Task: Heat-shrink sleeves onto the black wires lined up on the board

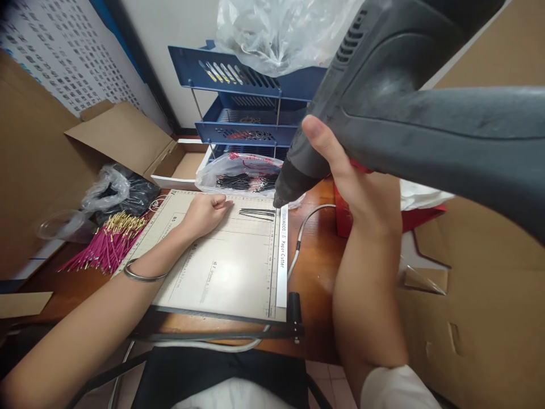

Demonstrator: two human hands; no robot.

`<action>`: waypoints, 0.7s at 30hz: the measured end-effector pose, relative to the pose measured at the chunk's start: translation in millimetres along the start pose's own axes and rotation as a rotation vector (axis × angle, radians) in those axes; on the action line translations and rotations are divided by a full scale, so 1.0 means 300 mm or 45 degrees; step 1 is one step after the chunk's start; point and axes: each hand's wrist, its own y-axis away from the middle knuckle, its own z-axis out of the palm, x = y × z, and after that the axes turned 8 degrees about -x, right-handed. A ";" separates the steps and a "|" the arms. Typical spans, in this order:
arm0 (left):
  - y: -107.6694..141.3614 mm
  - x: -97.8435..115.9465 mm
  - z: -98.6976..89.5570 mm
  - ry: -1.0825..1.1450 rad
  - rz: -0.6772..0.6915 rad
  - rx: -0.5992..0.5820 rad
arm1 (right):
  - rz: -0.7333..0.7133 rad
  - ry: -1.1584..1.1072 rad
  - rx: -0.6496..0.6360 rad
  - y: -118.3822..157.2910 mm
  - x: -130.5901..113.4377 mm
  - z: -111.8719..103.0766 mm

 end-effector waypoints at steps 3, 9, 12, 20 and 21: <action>0.000 -0.002 0.000 0.011 0.002 -0.001 | -0.024 -0.017 -0.011 -0.003 0.006 0.004; 0.001 0.006 -0.001 0.014 0.003 -0.018 | -0.047 -0.037 -0.003 -0.017 0.038 0.020; 0.004 0.014 -0.001 -0.039 0.062 0.012 | -0.014 -0.022 -0.010 -0.022 0.040 0.017; 0.007 0.030 0.027 -0.159 0.304 -0.014 | -0.004 -0.063 -0.082 -0.008 0.019 -0.005; 0.005 0.029 0.030 -0.165 0.298 -0.018 | -0.009 -0.061 -0.060 -0.006 0.018 -0.003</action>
